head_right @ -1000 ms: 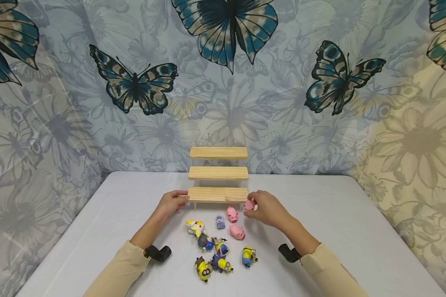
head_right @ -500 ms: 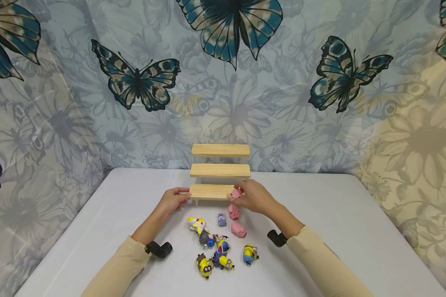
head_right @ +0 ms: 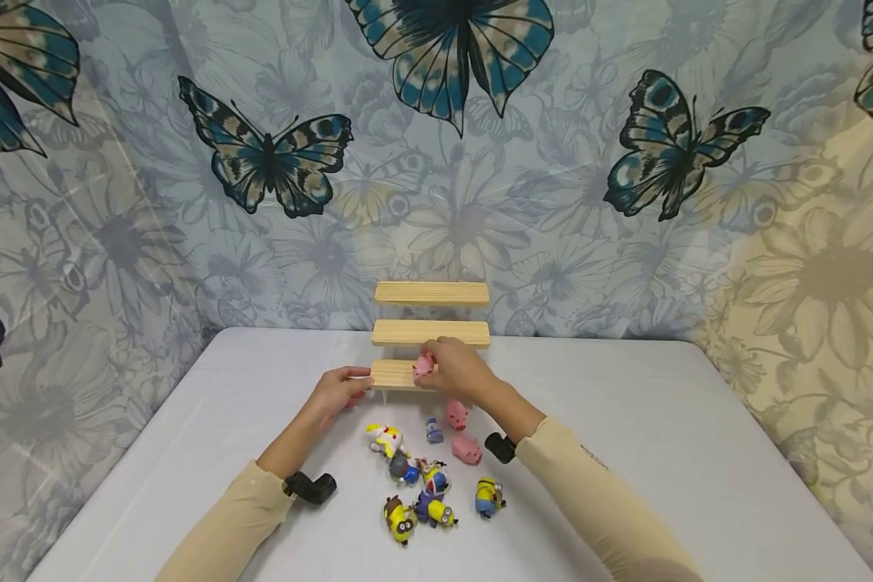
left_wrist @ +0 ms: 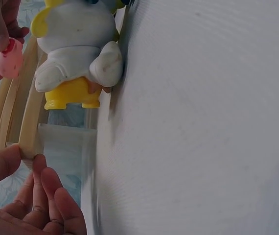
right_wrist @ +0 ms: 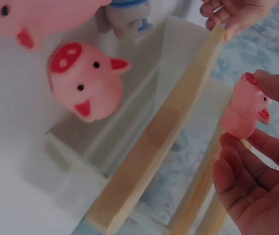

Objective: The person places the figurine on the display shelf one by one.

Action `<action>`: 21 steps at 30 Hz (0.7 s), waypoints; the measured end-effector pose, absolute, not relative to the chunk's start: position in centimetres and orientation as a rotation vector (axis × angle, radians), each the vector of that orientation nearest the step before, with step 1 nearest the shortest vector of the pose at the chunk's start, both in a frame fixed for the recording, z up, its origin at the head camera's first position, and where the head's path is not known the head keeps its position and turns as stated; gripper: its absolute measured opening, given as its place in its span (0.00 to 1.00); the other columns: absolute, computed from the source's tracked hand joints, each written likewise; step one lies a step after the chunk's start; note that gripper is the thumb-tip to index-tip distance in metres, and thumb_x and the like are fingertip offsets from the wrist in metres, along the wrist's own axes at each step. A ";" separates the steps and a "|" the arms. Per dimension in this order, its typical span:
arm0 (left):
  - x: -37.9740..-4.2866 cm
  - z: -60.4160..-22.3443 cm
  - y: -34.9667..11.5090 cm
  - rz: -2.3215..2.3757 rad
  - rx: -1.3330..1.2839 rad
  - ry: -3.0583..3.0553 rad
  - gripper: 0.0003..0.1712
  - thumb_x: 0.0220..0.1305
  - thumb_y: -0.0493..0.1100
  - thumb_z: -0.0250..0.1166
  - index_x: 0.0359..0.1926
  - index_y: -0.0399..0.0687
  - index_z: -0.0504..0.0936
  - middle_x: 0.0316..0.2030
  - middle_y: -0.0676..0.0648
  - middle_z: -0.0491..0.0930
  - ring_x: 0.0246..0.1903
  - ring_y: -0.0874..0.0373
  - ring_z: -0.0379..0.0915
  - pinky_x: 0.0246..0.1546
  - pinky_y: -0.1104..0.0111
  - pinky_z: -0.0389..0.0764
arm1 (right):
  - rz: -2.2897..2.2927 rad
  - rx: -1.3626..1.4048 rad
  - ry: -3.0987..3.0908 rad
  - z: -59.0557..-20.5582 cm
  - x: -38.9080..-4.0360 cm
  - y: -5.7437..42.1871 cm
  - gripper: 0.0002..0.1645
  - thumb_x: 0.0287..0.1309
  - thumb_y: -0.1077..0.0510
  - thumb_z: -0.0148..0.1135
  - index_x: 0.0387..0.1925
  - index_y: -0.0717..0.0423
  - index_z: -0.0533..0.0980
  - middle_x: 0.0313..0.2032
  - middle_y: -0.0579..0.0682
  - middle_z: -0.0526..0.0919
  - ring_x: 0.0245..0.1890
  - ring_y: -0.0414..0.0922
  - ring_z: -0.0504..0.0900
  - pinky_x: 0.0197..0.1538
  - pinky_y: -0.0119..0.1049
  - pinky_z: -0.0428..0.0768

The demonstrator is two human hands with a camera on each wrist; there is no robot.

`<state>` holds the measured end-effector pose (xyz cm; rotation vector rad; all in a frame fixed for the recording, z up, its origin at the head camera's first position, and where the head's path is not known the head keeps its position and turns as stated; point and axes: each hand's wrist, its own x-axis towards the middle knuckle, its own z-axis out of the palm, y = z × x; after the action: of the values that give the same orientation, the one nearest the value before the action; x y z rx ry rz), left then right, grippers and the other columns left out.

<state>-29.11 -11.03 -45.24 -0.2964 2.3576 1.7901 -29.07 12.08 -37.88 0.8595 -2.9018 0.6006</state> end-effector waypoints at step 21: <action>-29.0 -45.3 -11.0 1.823 -0.299 2.342 0.19 0.63 0.45 0.66 0.53 0.43 0.82 0.34 0.48 0.84 0.30 0.59 0.75 0.31 0.70 0.74 | 0.490 1.006 -2.778 -40.6 -31.2 6.6 0.17 0.52 0.53 0.73 0.40 0.57 0.79 0.28 0.47 0.80 0.28 0.41 0.73 0.33 0.33 0.72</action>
<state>-28.99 -11.00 -45.28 -0.2992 2.3423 1.8230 -31.17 6.65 -40.55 1.0056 -2.7782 0.4896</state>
